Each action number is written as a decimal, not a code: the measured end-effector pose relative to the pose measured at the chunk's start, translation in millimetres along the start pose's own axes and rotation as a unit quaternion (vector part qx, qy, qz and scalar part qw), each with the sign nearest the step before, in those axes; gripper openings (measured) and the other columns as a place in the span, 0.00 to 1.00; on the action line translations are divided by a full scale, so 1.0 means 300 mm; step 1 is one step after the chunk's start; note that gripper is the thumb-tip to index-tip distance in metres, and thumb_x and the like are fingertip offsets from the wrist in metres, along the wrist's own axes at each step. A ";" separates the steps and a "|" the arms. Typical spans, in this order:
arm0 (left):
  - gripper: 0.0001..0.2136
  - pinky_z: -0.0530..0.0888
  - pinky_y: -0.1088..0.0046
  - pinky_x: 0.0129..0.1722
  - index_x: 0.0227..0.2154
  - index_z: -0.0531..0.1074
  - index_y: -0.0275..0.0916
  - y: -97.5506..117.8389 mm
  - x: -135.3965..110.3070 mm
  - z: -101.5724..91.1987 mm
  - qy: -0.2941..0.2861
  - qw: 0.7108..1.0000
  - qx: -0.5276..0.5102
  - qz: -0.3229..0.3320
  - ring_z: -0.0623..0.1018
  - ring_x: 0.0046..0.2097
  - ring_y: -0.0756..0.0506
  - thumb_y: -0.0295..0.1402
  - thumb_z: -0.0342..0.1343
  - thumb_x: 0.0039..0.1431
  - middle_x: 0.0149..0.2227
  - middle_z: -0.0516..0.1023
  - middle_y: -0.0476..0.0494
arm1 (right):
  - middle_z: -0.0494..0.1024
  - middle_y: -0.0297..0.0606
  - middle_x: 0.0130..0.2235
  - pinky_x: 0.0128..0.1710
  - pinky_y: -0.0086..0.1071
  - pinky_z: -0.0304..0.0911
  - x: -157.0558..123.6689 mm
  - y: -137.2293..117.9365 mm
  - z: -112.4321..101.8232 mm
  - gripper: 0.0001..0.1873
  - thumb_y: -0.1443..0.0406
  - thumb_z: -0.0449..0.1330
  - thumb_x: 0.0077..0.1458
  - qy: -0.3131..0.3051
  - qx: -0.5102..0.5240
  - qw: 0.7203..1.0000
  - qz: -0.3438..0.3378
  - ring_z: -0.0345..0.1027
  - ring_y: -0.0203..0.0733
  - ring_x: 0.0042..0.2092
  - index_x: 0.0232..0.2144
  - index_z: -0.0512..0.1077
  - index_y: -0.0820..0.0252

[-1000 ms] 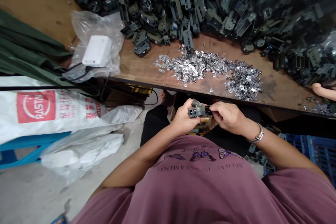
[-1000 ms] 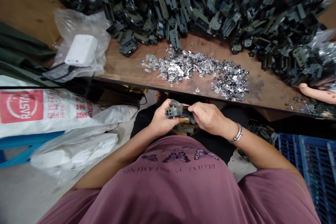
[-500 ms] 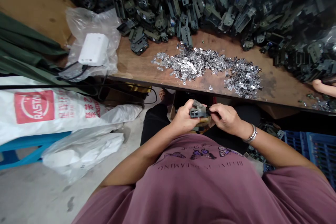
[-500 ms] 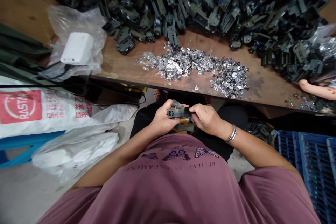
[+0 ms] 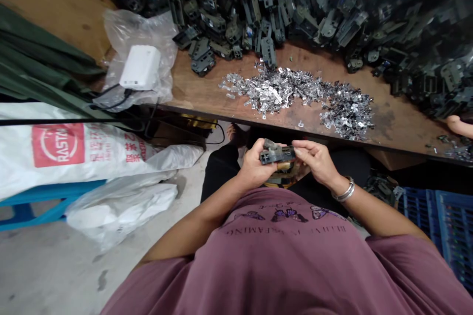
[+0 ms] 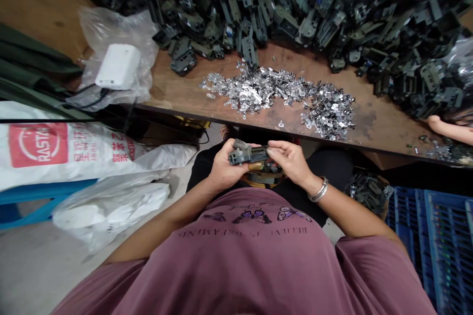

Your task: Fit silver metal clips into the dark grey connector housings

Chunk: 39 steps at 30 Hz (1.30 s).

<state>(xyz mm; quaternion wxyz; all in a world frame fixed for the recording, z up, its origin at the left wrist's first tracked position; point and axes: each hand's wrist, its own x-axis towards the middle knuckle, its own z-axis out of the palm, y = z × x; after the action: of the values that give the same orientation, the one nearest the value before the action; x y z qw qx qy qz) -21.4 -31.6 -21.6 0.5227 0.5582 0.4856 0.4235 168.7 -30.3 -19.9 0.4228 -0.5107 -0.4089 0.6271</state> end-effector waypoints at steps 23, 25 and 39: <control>0.19 0.74 0.72 0.26 0.46 0.69 0.39 0.035 0.068 -0.076 -0.109 0.885 -0.401 -0.209 0.79 0.30 0.46 0.40 0.61 0.53 0.35 0.80 0.39 | 0.79 0.44 0.40 0.42 0.36 0.63 0.373 -0.188 -0.015 0.12 0.62 0.54 0.62 0.038 -0.592 0.779 -0.203 0.71 0.46 0.42 0.41 0.76 0.61; 0.18 0.74 0.72 0.24 0.45 0.68 0.40 0.050 0.071 -0.070 -0.106 0.874 -0.427 -0.205 0.78 0.30 0.45 0.39 0.60 0.51 0.37 0.80 0.39 | 0.78 0.48 0.43 0.42 0.36 0.62 0.420 -0.202 -0.002 0.11 0.64 0.55 0.61 0.049 -0.689 0.702 -0.174 0.71 0.49 0.44 0.41 0.75 0.61; 0.15 0.75 0.72 0.26 0.39 0.66 0.39 0.042 0.078 -0.061 -0.013 0.879 -0.424 -0.219 0.77 0.29 0.48 0.32 0.59 0.47 0.35 0.79 0.44 | 0.78 0.46 0.43 0.44 0.36 0.63 0.359 -0.186 -0.107 0.13 0.65 0.55 0.61 0.039 -0.681 0.709 -0.181 0.72 0.48 0.43 0.46 0.73 0.62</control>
<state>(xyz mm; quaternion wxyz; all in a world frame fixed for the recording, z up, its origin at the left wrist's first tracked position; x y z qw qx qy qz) -34.0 -5.1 -8.1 0.7949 0.1677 0.3624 0.4569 193.5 91.5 -3.4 0.0815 -0.6002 -0.7926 0.0696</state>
